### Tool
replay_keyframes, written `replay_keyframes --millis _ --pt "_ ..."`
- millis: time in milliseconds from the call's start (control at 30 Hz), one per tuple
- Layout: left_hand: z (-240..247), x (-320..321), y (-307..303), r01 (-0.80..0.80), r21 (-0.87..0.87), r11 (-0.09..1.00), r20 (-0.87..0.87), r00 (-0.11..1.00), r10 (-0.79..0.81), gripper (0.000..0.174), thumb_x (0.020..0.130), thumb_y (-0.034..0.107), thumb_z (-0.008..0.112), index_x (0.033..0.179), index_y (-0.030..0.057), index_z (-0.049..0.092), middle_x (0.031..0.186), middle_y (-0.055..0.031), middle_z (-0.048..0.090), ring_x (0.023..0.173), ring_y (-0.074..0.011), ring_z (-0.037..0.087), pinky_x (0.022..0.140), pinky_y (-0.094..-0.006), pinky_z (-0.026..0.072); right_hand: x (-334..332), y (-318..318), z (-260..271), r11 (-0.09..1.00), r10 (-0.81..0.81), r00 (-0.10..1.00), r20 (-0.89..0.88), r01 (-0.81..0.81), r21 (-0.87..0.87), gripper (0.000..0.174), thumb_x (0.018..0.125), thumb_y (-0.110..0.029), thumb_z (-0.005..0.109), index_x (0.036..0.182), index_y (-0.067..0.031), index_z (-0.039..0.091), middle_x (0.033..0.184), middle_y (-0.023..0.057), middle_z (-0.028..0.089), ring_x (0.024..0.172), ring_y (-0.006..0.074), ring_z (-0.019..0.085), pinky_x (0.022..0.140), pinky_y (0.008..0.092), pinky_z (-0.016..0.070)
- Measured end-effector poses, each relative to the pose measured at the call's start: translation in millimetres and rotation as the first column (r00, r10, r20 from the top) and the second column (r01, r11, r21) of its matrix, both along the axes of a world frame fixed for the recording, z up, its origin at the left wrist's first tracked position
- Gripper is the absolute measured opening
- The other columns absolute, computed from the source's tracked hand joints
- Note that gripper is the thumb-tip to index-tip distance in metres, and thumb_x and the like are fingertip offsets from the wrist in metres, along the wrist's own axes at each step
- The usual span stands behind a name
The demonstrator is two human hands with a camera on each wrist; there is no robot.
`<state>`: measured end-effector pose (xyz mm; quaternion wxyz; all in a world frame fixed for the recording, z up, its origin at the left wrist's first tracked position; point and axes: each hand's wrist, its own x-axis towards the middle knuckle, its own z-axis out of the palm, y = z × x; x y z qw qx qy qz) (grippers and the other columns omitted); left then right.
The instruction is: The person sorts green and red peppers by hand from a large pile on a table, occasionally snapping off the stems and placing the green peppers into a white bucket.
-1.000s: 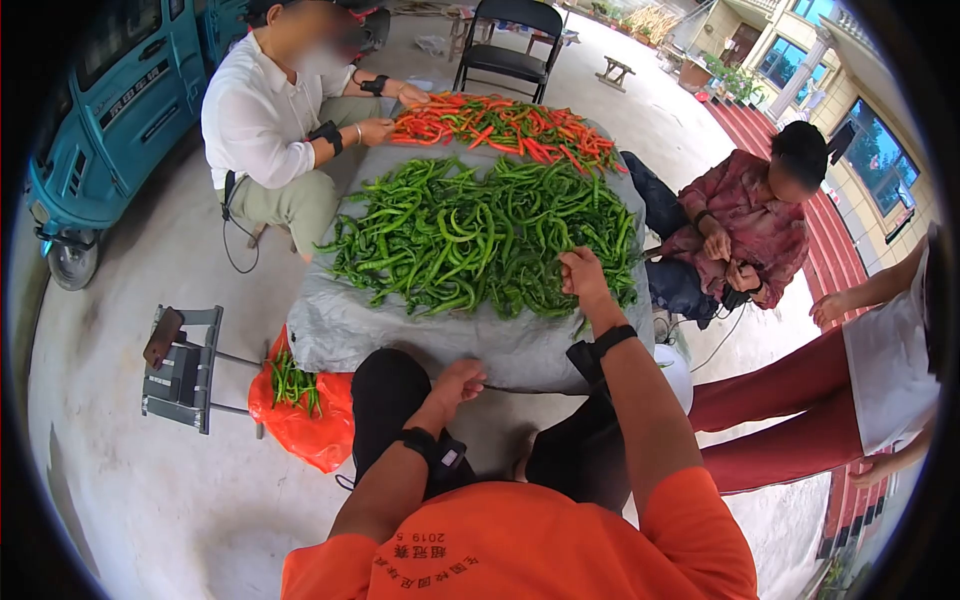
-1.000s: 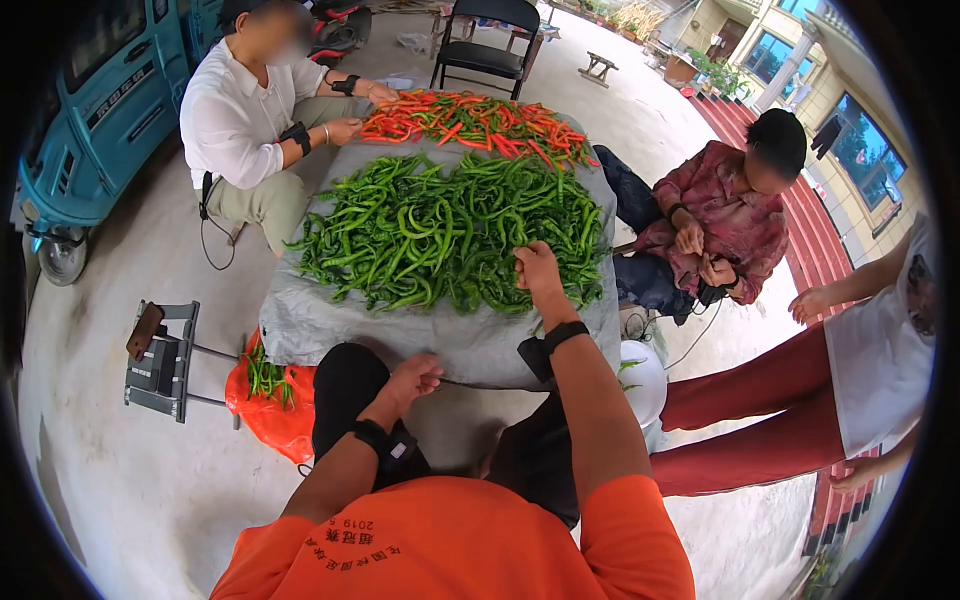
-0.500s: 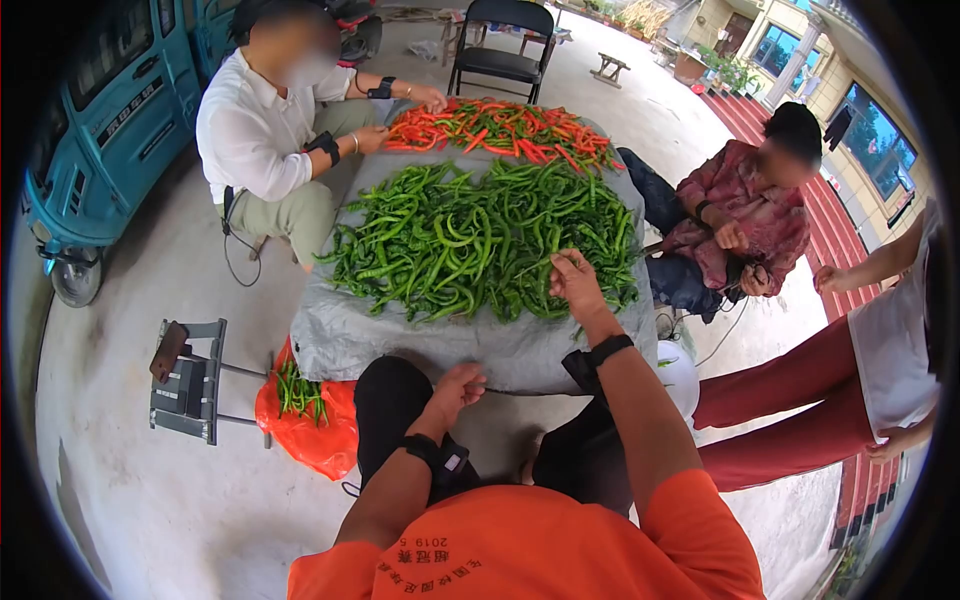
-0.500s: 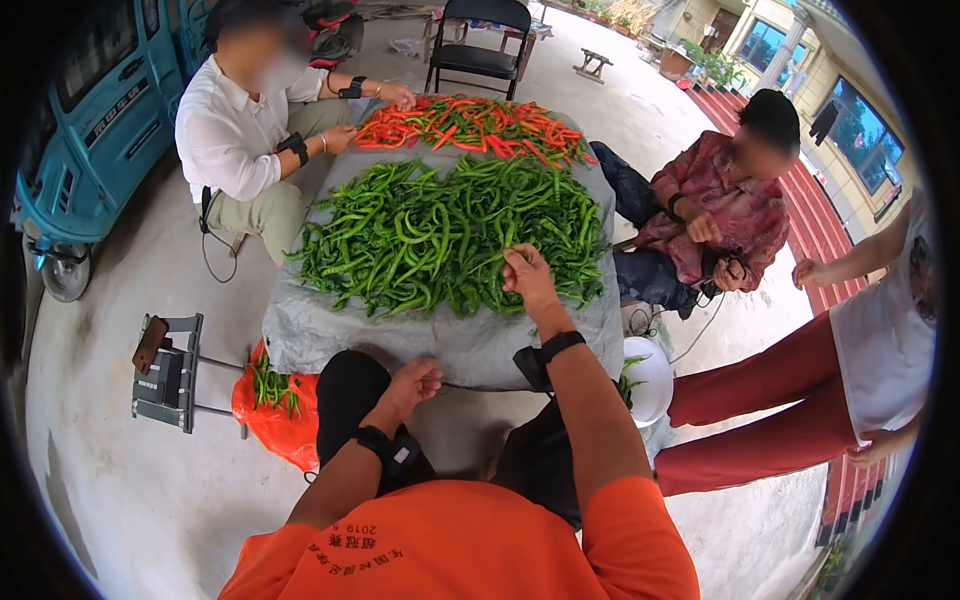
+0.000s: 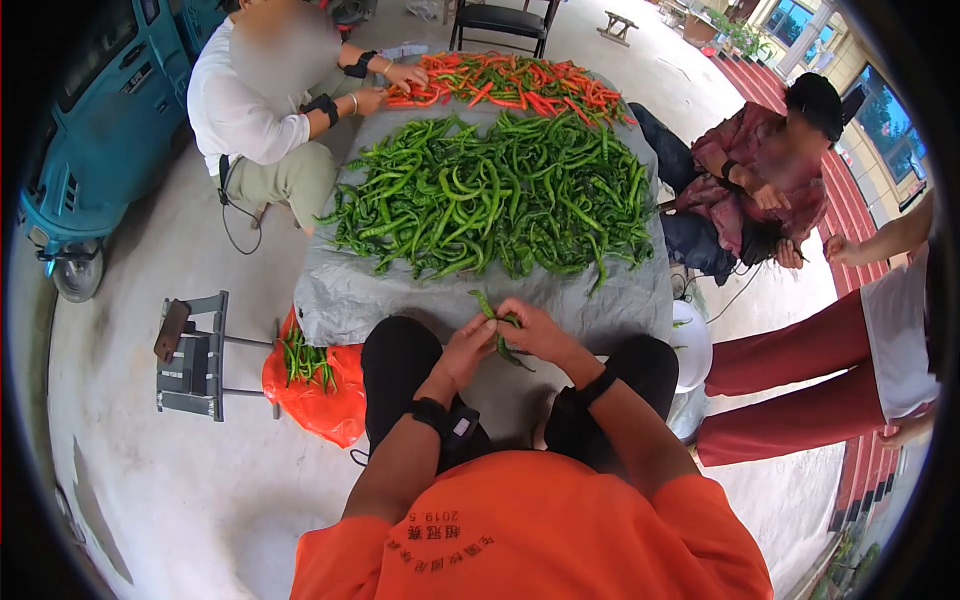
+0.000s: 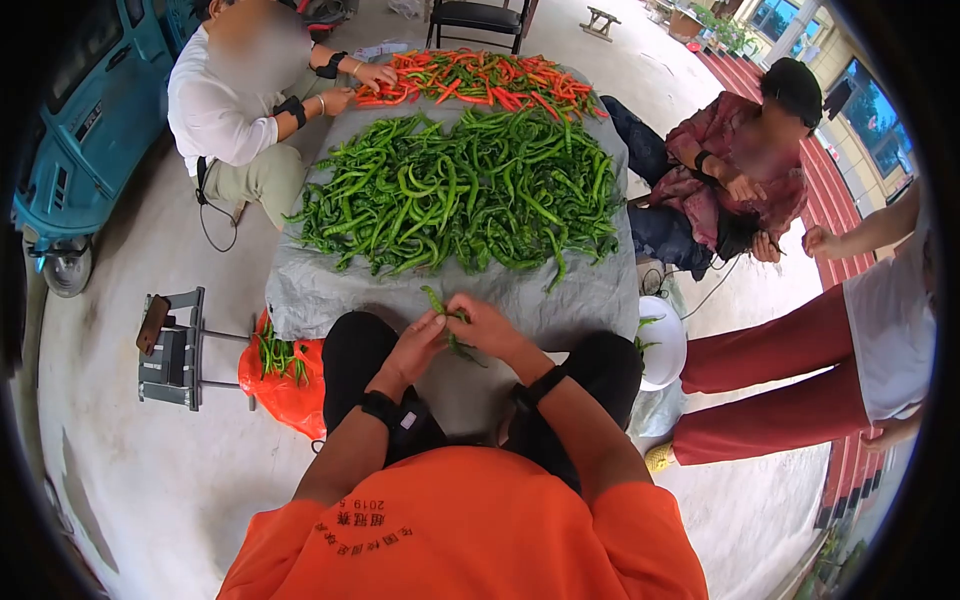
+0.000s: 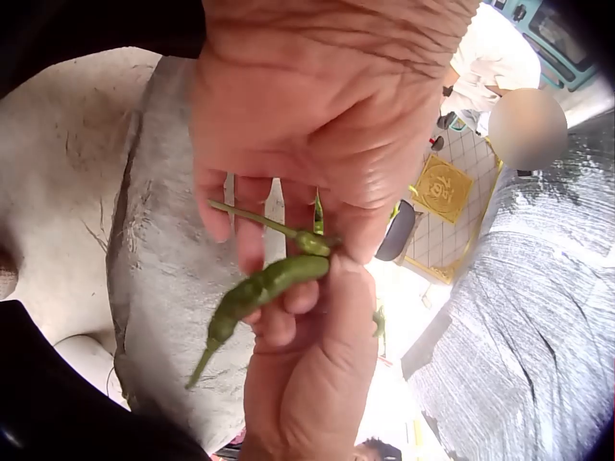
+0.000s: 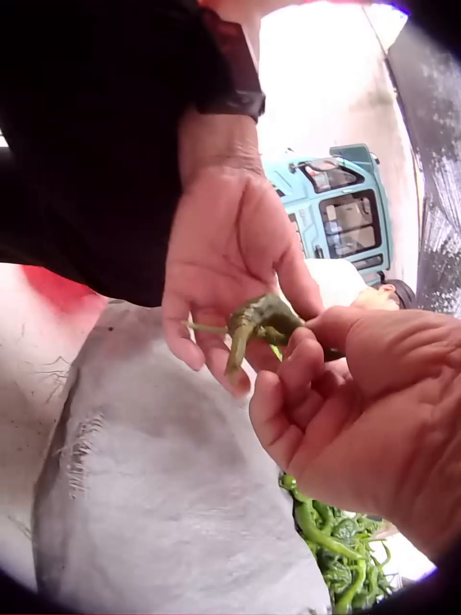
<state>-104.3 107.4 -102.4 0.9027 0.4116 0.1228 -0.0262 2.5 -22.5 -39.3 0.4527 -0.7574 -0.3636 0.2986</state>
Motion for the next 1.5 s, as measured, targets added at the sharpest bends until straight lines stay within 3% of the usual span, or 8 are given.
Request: replay_keyframes --millis 167,333,367,433,533,667,933,1500 --pt "-4 -2 3 -0.135 0.061 0.989 -0.068 0.988 0.139 0.033 0.092 0.029 0.051 0.117 0.0073 0.055 0.097 -0.0007 0.059 0.086 -0.0112 0.054 0.08 -0.0264 0.0421 1 -2 -32 0.995 0.05 0.901 0.432 -0.08 0.052 0.016 0.084 -0.019 0.059 0.093 -0.007 0.055 0.08 0.0072 0.062 0.069 0.0215 0.06 0.059 0.0345 0.0461" --pt "1 -1 1 -0.063 0.182 0.981 -0.148 0.985 0.091 0.022 0.093 0.023 0.049 0.103 0.0051 0.058 0.083 -0.0024 0.059 0.072 -0.0109 0.054 0.068 -0.0244 0.0437 32 1 44 0.991 -0.066 0.856 0.513 0.115 -0.064 0.017 0.085 -0.026 0.057 0.094 -0.0119 0.056 0.079 0.0096 0.061 0.073 0.029 0.06 0.062 0.0407 0.0458" --pt "4 0 -2 -0.011 0.162 0.987 -0.112 0.993 0.029 0.02 0.093 0.022 0.049 0.101 0.0058 0.058 0.082 -0.0022 0.059 0.071 -0.011 0.054 0.067 -0.0245 0.0439 40 4 57 0.985 -0.136 0.85 0.509 0.169 -0.019 0.018 0.085 -0.025 0.058 0.095 -0.0112 0.056 0.079 0.01 0.061 0.072 0.0275 0.061 0.062 0.04 0.0458" --pt "9 -1 -4 0.067 0.129 0.989 -0.053 0.997 -0.061 0.015 0.093 0.019 0.051 0.098 0.0073 0.057 0.08 -0.0017 0.059 0.067 -0.0112 0.054 0.064 -0.0247 0.0444 53 6 70 0.869 -0.418 0.9 0.121 0.358 0.342 0.021 0.085 -0.023 0.057 0.1 -0.0096 0.057 0.076 0.0109 0.06 0.071 0.025 0.061 0.062 0.0393 0.0458" --pt "15 -4 -9 0.1 0.132 0.986 -0.056 0.994 -0.093 0.012 0.092 0.018 0.052 0.097 0.0079 0.057 0.079 -0.0022 0.06 0.068 -0.0115 0.055 0.063 -0.0254 0.0448 65 5 50 0.808 -0.482 0.876 0.01 0.44 0.39 0.031 0.084 -0.025 0.059 0.107 -0.0051 0.058 0.076 0.0123 0.061 0.073 0.0218 0.061 0.065 0.0361 0.0468" --pt "7 -4 -5 0.137 0.173 0.975 -0.042 0.99 -0.132 0.012 0.089 0.016 0.056 0.095 0.0065 0.061 0.085 -0.0023 0.063 0.077 -0.0127 0.059 0.064 -0.0266 0.0463 22 2 3 0.97 -0.129 0.947 0.295 0.182 -0.159 0.034 0.081 -0.033 0.061 0.099 -0.0034 0.061 0.085 0.013 0.064 0.08 0.0224 0.063 0.069 0.0338 0.0483" --pt "5 -5 -13 0.239 0.347 0.907 -0.104 0.971 -0.216 0.017 0.088 0.013 0.058 0.101 0.0038 0.062 0.09 -0.0042 0.064 0.079 -0.0149 0.061 0.066 -0.0279 0.0485 -14 -9 -4 0.986 -0.155 0.979 0.135 0.161 -0.038 0.028 0.08 -0.029 0.062 0.089 -0.0027 0.062 0.077 0.0112 0.066 0.065 0.0216 0.064 0.061 0.0335 0.049" --pt "10 -5 -17 0.189 0.473 0.861 -0.085 0.982 -0.169 0.014 0.085 0.013 0.061 0.096 0.0041 0.064 0.079 -0.0004 0.062 0.073 -0.0089 0.056 0.069 -0.0232 0.0422 -22 -32 -23 0.979 -0.191 0.966 -0.176 0.201 0.038 0.028 0.079 -0.024 0.066 0.091 0.0 0.06 0.076 0.0085 0.063 0.069 0.0161 0.061 0.064 0.0295 0.049"
